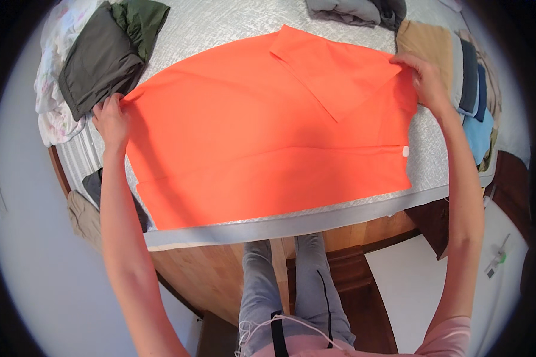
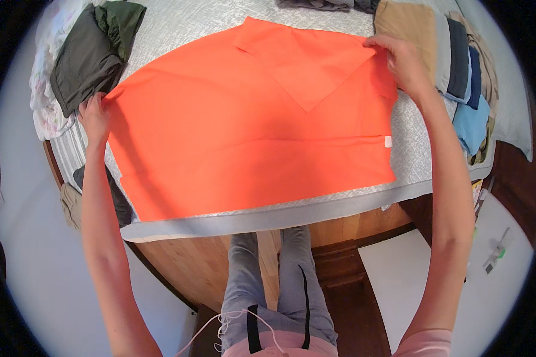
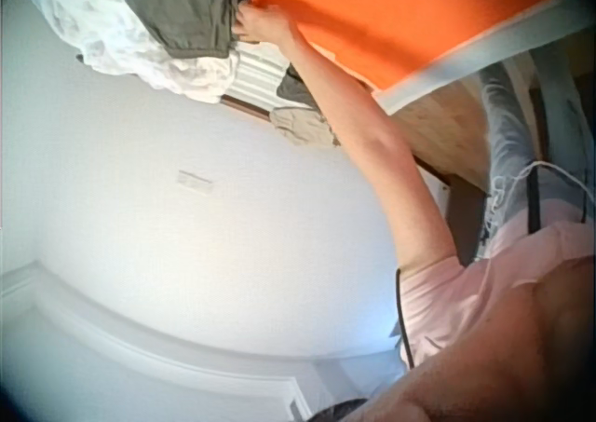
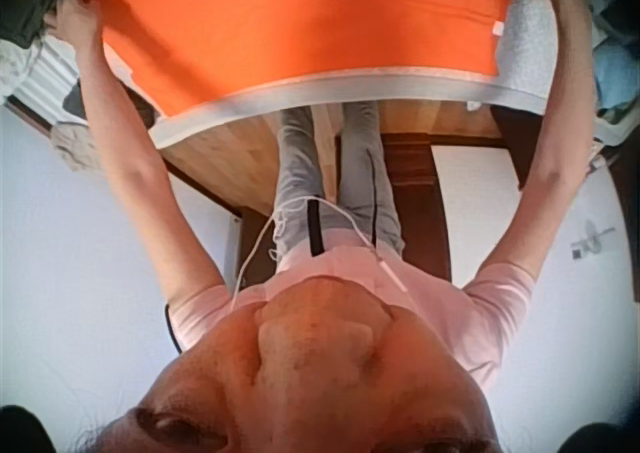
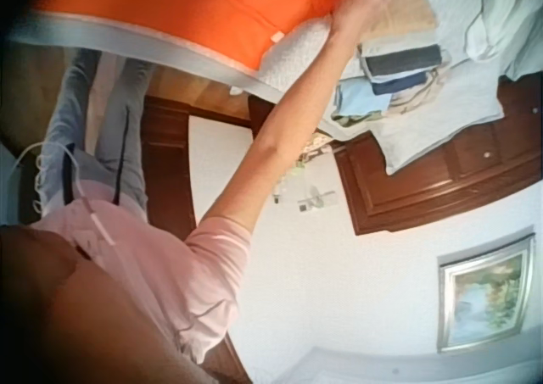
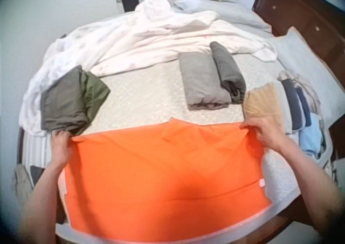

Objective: The person folds several garments on a bed, including a beige polo shirt, dark gray pants, an orange t-shirt, and olive green pants. Each item is laid flat, folded into a compact rectangle, and placed in a growing stack on the bed.

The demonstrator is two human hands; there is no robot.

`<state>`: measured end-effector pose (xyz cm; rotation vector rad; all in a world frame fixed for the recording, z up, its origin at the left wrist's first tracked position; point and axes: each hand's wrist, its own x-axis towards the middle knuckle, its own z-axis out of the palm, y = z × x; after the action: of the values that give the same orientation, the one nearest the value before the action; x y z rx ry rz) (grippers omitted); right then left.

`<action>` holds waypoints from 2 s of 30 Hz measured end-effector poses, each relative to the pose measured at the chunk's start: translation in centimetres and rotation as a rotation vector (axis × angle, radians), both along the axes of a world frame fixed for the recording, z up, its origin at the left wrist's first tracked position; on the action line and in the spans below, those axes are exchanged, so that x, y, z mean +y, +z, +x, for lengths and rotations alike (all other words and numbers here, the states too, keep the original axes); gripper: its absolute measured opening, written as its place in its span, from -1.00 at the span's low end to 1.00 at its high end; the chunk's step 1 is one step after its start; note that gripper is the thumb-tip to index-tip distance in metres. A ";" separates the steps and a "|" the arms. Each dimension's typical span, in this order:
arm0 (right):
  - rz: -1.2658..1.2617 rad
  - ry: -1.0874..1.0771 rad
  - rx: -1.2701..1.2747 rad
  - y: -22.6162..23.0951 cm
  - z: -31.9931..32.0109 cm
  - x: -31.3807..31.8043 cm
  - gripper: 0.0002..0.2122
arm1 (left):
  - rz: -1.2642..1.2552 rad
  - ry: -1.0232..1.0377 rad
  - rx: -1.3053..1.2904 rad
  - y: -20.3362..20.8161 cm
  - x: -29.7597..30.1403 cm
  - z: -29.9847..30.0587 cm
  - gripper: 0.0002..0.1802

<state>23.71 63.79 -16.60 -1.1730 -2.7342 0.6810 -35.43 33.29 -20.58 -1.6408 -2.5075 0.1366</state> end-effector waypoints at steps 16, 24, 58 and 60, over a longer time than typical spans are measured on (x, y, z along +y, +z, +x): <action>-0.017 -0.105 0.279 1.0 2.9 -5.7 -0.84 | 0.384 0.004 -0.498 5.6 -8.3 0.8 -0.82; 0.072 0.121 0.029 2.2 7.9 -17.3 -0.77 | 0.326 0.054 -0.457 4.1 -21.7 9.1 -0.73; -0.381 -0.860 0.066 -6.3 10.1 -21.8 -0.44 | 0.318 -0.183 -0.580 -2.3 -8.6 35.9 -0.37; -0.690 -0.889 0.329 -5.1 10.0 -20.8 -0.49 | 0.241 -0.191 -0.600 -2.5 -6.6 38.1 -0.32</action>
<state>33.70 42.96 -21.68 -1.9463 -1.4548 1.4919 2.68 26.65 -23.12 -2.0224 -2.5776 -0.7536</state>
